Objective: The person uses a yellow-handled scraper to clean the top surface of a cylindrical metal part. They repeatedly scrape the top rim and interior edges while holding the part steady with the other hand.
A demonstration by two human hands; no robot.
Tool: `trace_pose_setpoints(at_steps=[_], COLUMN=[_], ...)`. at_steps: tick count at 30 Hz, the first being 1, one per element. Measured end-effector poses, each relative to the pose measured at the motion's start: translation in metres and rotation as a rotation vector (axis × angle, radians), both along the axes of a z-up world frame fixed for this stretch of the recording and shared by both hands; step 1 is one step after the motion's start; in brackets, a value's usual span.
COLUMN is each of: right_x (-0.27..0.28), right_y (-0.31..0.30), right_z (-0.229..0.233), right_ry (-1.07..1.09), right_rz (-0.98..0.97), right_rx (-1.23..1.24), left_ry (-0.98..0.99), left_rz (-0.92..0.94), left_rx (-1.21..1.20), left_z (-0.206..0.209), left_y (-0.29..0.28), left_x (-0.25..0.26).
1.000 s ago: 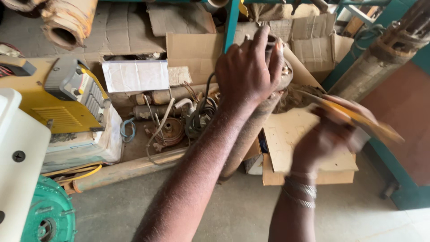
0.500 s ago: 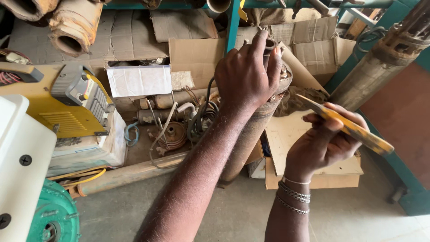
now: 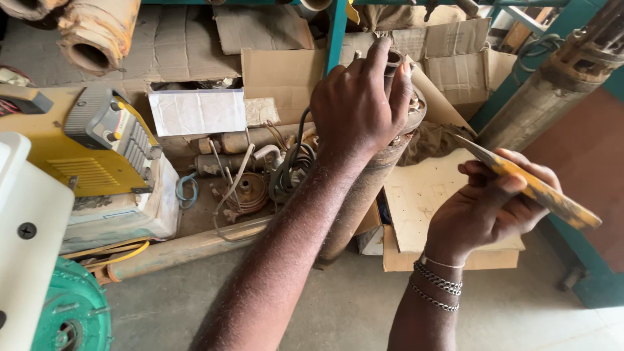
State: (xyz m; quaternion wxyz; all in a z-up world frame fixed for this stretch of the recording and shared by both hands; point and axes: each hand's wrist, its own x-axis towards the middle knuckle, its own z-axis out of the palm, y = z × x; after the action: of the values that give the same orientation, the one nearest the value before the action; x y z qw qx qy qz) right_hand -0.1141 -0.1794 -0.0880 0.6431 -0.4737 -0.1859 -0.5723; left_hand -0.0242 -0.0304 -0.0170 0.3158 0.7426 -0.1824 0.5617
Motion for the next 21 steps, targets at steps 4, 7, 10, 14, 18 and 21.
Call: trace_pose_setpoints(at_steps=[4, 7, 10, 14, 18, 21], right_x=[-0.004, 0.0, 0.005, 0.006, 0.008, 0.005], right_y=[0.005, 0.011, 0.016, 0.023, 0.024, 0.02], right_z=[0.0, 0.006, 0.002, -0.009, -0.009, -0.011], right_ry=[0.072, -0.041, 0.046, 0.156, -0.011, 0.168], right_rz=[0.002, 0.137, -0.04, 0.062, 0.075, 0.032], right_rx=[-0.056, 0.042, -0.018, -0.059, 0.001, -0.069], left_ry=[0.101, -0.008, 0.076, -0.005, 0.034, 0.076], left_rz=[-0.028, 0.004, -0.049, 0.011, -0.027, -0.033], left_rx=[0.002, -0.001, -0.049, 0.013, -0.001, 0.01], left_z=[-0.002, 0.002, 0.001, -0.001, 0.005, 0.001], left_y=[-0.003, -0.002, -0.004, -0.002, 0.001, -0.003], left_x=[-0.002, 0.002, 0.001, -0.006, -0.003, -0.006])
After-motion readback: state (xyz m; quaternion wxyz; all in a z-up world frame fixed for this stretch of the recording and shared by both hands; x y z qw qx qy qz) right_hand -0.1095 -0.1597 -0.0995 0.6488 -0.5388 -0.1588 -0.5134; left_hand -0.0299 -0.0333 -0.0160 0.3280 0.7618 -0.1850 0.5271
